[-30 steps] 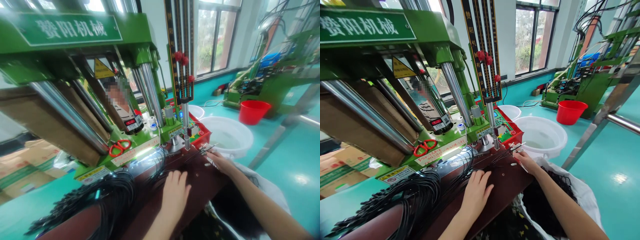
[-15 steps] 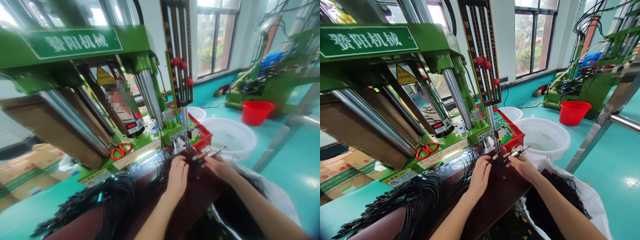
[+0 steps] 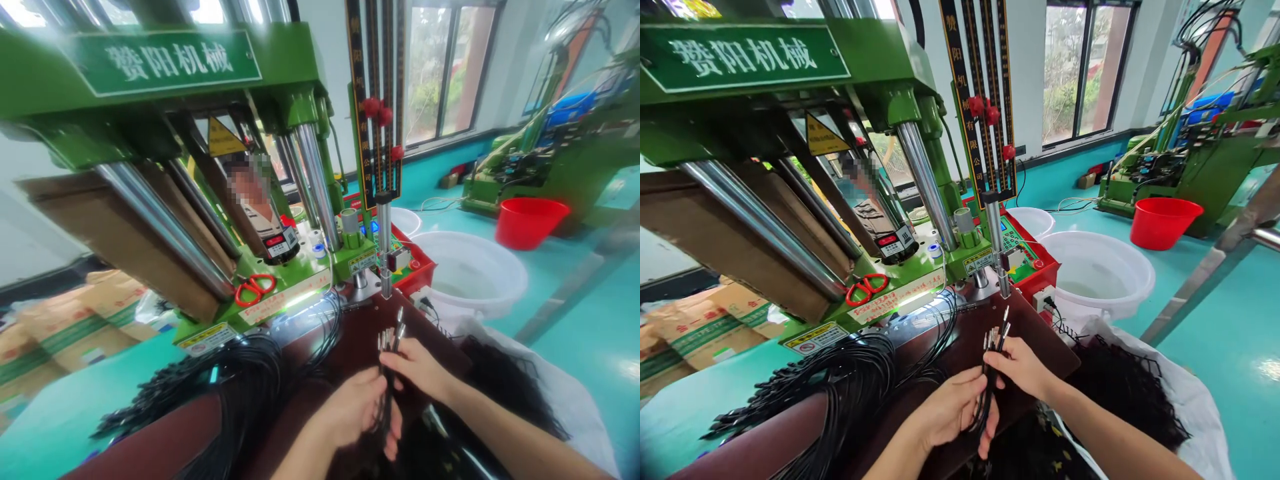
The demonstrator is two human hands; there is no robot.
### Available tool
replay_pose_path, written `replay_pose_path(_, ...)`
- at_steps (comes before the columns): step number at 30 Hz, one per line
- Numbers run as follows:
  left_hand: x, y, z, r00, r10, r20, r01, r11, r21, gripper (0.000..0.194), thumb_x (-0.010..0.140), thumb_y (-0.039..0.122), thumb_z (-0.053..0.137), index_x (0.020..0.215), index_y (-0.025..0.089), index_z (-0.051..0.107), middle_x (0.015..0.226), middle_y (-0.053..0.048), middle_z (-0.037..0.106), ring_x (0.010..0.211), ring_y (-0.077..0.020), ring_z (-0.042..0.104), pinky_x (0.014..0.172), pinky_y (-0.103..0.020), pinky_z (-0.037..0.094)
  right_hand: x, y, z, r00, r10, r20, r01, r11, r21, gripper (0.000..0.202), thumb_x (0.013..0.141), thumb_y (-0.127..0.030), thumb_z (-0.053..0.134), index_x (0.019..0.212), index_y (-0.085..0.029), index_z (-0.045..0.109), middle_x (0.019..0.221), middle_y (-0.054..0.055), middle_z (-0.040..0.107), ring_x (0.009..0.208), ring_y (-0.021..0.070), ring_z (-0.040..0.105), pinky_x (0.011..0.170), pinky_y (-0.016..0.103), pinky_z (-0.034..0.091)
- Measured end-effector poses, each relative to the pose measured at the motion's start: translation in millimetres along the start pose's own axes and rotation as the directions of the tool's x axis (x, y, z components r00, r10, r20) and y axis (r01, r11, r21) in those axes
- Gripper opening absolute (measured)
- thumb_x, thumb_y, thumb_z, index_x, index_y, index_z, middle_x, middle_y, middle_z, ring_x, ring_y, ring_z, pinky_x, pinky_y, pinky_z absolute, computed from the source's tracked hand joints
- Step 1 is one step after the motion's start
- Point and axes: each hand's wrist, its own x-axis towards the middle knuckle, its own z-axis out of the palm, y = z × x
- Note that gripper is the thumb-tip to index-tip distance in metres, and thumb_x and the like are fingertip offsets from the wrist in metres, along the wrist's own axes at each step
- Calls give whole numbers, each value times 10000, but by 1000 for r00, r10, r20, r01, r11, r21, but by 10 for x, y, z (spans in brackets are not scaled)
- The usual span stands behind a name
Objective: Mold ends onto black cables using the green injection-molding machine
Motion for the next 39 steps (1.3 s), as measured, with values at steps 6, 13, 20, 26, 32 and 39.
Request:
replay_pose_path(6, 67, -103, 148, 968, 86, -234, -100, 994, -49, 362, 702, 490, 579, 748, 156, 445, 469, 73, 436, 286, -44, 359, 280, -181, 350, 48, 198, 38, 996, 81, -45, -70, 974, 216, 317, 780, -412, 610, 993, -177, 628, 959, 76, 634, 836, 207, 585, 737, 327, 461)
replay_pose_path(13, 226, 12, 167, 985, 27, -172, -24, 999, 22, 387, 693, 534, 548, 707, 158, 456, 418, 73, 407, 289, -63, 367, 301, -203, 353, 494, -339, -488, 992, -70, 106, 41, 967, 252, 371, 816, -447, 548, 1093, -207, 605, 1151, 83, 579, 1115, 240, 479, 993, 411, 299)
replay_pose_path(20, 389, 25, 135, 948, 142, -287, -160, 986, -43, 394, 683, 521, 568, 754, 146, 471, 443, 55, 458, 299, -72, 393, 330, -220, 354, 399, -465, -431, 970, 107, 220, -51, 968, -245, 404, 884, -438, 376, 1125, -200, 595, 1072, 60, 625, 967, 233, 570, 808, 355, 449)
replay_pose_path(26, 454, 27, 102, 959, 71, -275, -119, 980, -160, 306, 713, 400, 564, 807, 119, 487, 536, 3, 534, 370, -107, 487, 378, -253, 413, 347, -210, -314, 971, -62, 231, 159, 889, -429, 408, 886, -387, 389, 1221, -197, 526, 1293, 57, 459, 938, 214, 580, 808, 343, 483)
replay_pose_path(32, 411, 58, 99, 955, 50, -292, -134, 952, -276, 305, 703, 410, 588, 768, 150, 443, 533, 5, 531, 372, -93, 462, 369, -222, 356, 410, -149, -147, 955, -202, 215, 282, 841, -462, 382, 918, -355, 356, 1137, -153, 595, 1201, 80, 543, 1101, 213, 489, 978, 351, 366)
replay_pose_path(39, 478, -3, 81, 825, 249, -507, -368, 918, -148, 388, 627, 471, 661, 737, 162, 452, 410, 99, 378, 283, -35, 302, 312, -188, 223, 910, -104, -287, 988, -133, 78, 149, 704, -695, 335, 911, -198, 320, 1168, -142, 528, 1171, 94, 558, 1069, 209, 508, 928, 357, 398)
